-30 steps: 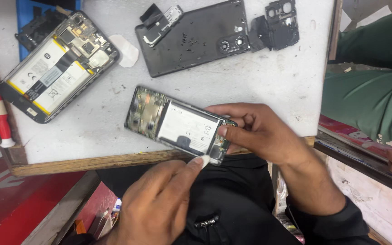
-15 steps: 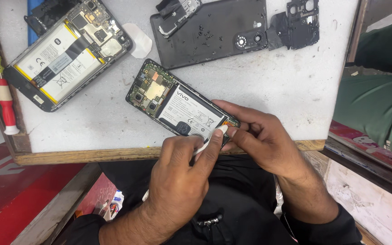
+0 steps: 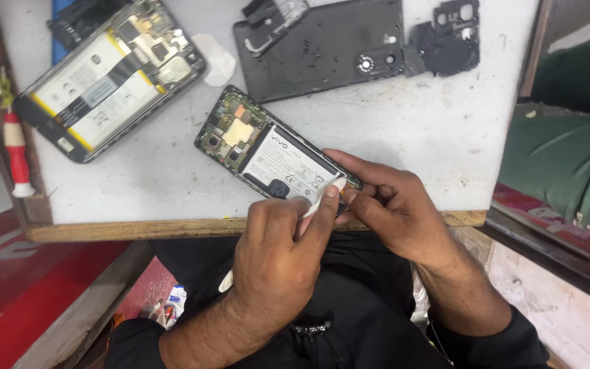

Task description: The person disassembles and reassembles two smartphones on a workbench. They remove back covers, disconnect and reconnect internal components, and use a plastic pry tool and a screwdriver to manipulate parts. The person also powers on one phone to check the display.

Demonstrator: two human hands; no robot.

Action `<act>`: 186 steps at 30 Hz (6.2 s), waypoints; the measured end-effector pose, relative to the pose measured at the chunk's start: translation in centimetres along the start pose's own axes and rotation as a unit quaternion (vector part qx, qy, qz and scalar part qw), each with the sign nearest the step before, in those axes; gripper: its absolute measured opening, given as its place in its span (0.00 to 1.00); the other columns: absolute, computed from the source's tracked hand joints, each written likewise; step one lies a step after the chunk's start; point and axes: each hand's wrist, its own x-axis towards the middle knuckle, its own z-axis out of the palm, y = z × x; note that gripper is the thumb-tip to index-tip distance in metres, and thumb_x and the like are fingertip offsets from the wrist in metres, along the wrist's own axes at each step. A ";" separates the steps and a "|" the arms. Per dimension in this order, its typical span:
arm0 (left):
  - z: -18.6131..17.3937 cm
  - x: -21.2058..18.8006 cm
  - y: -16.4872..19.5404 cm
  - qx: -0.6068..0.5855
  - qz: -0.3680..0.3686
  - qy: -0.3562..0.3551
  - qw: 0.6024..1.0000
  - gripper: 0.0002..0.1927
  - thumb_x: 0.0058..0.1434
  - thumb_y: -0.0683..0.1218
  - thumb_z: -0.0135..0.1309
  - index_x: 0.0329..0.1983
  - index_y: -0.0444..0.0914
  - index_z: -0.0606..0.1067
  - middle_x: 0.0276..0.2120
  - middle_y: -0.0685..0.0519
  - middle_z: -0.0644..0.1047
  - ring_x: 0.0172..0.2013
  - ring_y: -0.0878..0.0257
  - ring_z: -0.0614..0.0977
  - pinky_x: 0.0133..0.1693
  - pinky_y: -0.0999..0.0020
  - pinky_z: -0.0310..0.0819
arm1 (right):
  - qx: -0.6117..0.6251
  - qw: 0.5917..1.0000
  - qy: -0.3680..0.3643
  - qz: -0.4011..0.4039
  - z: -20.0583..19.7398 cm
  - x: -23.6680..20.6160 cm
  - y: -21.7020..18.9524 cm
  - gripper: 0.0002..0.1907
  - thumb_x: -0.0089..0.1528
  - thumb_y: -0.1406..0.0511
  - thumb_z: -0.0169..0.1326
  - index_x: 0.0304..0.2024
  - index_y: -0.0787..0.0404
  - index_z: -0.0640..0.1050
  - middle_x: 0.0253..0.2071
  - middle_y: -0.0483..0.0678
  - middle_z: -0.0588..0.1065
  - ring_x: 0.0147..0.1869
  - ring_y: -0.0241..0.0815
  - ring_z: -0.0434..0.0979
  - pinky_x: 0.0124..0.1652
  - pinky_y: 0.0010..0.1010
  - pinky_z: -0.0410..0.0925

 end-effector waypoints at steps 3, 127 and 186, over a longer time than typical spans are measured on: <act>0.1 0.0 0.0 -0.003 -0.006 0.014 1.000 0.25 0.62 0.32 0.56 0.64 0.37 0.76 0.42 0.49 0.72 0.43 0.54 0.75 0.40 0.64 0.77 | 0.009 1.000 0.001 -0.010 0.0 0.1 -0.1 0.28 0.67 0.75 0.47 0.71 0.67 0.66 0.25 0.40 0.72 0.27 0.24 0.71 0.37 0.19 0.79; -1.7 6.4 0.3 0.108 0.110 -0.074 0.985 0.06 0.52 0.39 0.61 0.32 0.35 0.77 0.30 0.51 0.75 0.33 0.62 0.76 0.27 0.71 0.75 | 0.100 0.994 -0.027 -0.024 -1.1 0.9 0.5 0.24 0.73 0.63 0.43 0.68 0.70 0.69 0.56 0.63 0.79 0.57 0.49 0.82 0.56 0.38 0.78; -5.2 4.0 -4.9 0.002 0.085 -0.185 0.979 0.27 0.60 0.42 0.56 0.64 0.49 0.75 0.39 0.52 0.77 0.33 0.60 0.78 0.30 0.65 0.75 | 0.069 0.997 0.021 0.028 -0.3 0.8 -0.2 0.23 0.72 0.72 0.40 0.69 0.69 0.67 0.47 0.56 0.80 0.44 0.39 0.84 0.44 0.27 0.81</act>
